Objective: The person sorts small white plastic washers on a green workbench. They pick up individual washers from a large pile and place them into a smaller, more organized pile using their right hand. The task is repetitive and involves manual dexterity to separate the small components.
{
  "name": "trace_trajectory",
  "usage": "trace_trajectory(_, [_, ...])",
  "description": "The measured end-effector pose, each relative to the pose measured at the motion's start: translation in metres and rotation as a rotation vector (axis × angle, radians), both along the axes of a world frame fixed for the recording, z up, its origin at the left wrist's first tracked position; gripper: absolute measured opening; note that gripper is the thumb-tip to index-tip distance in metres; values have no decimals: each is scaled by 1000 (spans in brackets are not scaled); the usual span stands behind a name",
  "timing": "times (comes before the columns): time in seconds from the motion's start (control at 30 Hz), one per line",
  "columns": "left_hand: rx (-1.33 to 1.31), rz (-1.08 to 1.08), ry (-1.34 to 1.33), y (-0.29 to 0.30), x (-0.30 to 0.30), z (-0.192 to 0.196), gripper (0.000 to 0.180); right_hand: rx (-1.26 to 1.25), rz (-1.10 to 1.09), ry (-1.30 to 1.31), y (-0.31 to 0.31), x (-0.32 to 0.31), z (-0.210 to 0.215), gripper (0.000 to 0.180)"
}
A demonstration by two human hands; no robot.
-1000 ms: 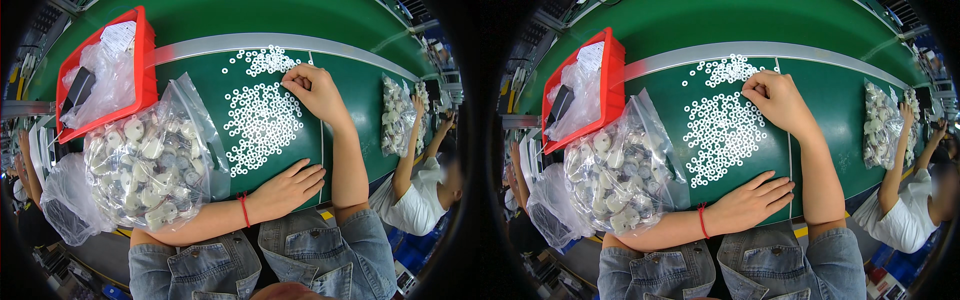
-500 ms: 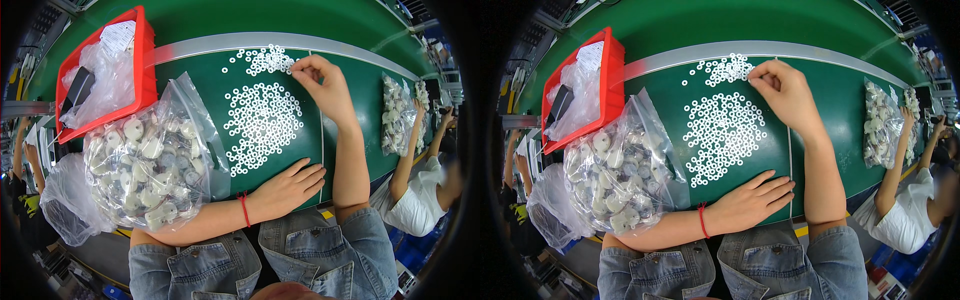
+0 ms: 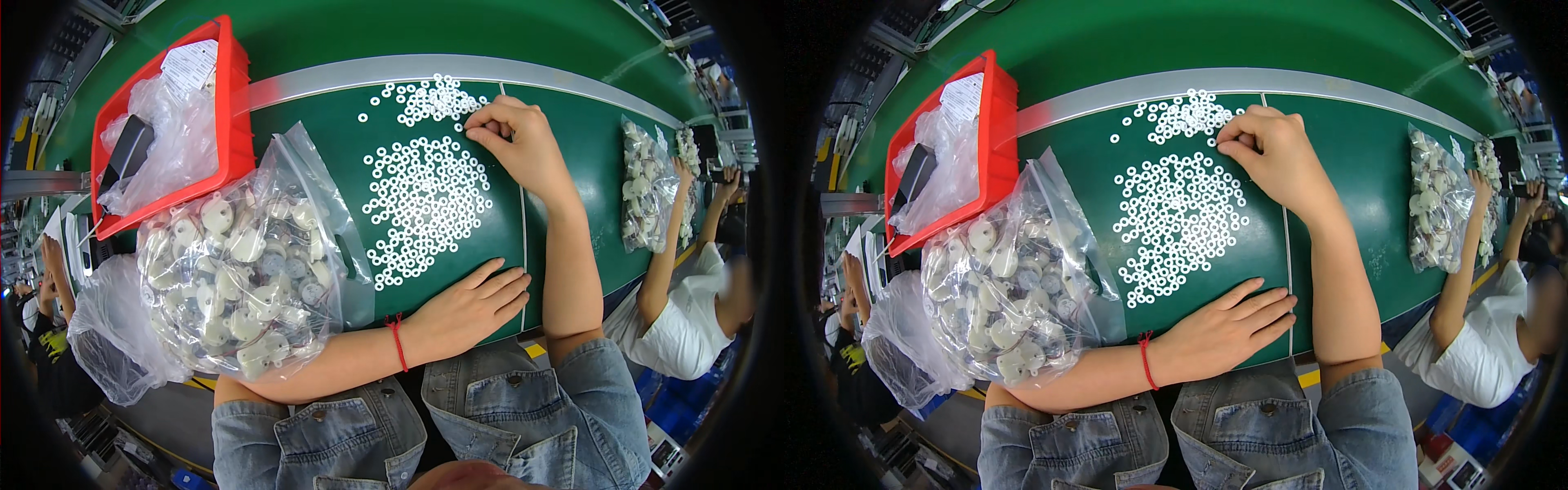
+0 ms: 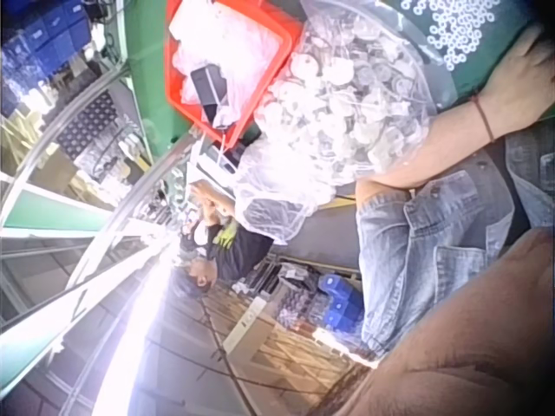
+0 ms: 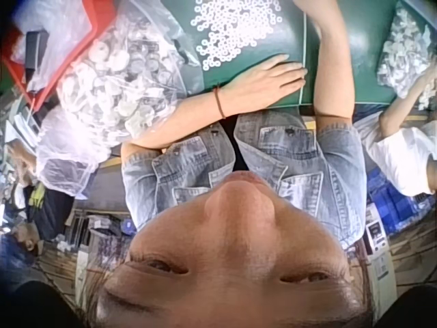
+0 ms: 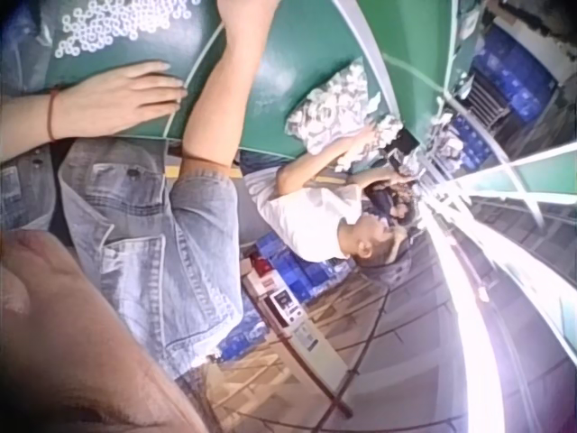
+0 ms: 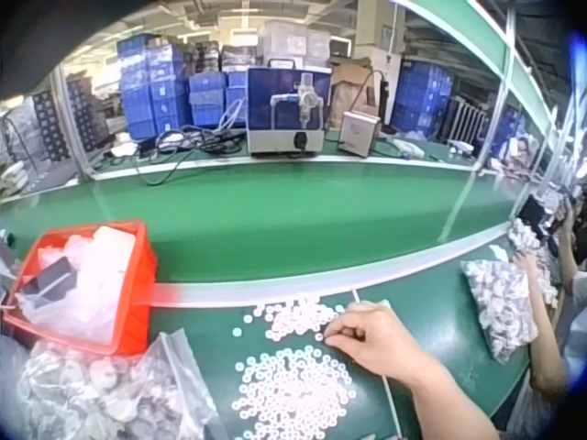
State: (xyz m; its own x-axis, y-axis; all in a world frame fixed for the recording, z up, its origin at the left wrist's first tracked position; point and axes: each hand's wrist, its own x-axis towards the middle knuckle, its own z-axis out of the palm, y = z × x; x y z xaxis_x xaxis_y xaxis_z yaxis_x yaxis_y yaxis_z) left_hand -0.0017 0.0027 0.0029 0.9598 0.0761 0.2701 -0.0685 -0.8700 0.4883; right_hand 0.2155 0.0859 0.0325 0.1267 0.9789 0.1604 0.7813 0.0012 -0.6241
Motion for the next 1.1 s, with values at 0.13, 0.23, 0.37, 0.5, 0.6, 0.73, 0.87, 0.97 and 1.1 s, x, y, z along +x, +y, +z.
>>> trace_trajectory(0.13, [0, 2, -7, -1, 0, 0, 45, 81, -49, 43, 0, 6, 3, 6])
trace_trajectory(0.23, [-8, -8, -6, -1, 1, 0, 46, 58, -32, 44, 0, 2, 2, 6])
trace_trajectory(0.37, [1, -15, 5, 0, 1, 0, 46, 80, 25, -18, 0, -7, -9, 7])
trace_trajectory(0.5, [6, -15, 11, 1, 1, 0, 46, 21, 63, 68, -1, -8, -9, 8])
trace_trajectory(0.6, [11, -18, 14, 1, 1, 0, 46, 48, 16, 50, -1, -10, -3, 7])
trace_trajectory(0.73, [14, -25, 20, 0, 1, 0, 47, 118, -8, -78, 1, -10, -5, 10])
trace_trajectory(0.87, [7, -25, 23, 1, 1, 1, 46, 111, 30, -26, -1, -3, -6, 11])
trace_trajectory(0.97, [1, -23, 21, 1, 1, 1, 46, 63, -25, 72, -1, 5, 6, 12])
trace_trajectory(1.1, [-2, -28, 19, 1, 1, 1, 46, 59, -23, 70, -2, 10, 5, 15])
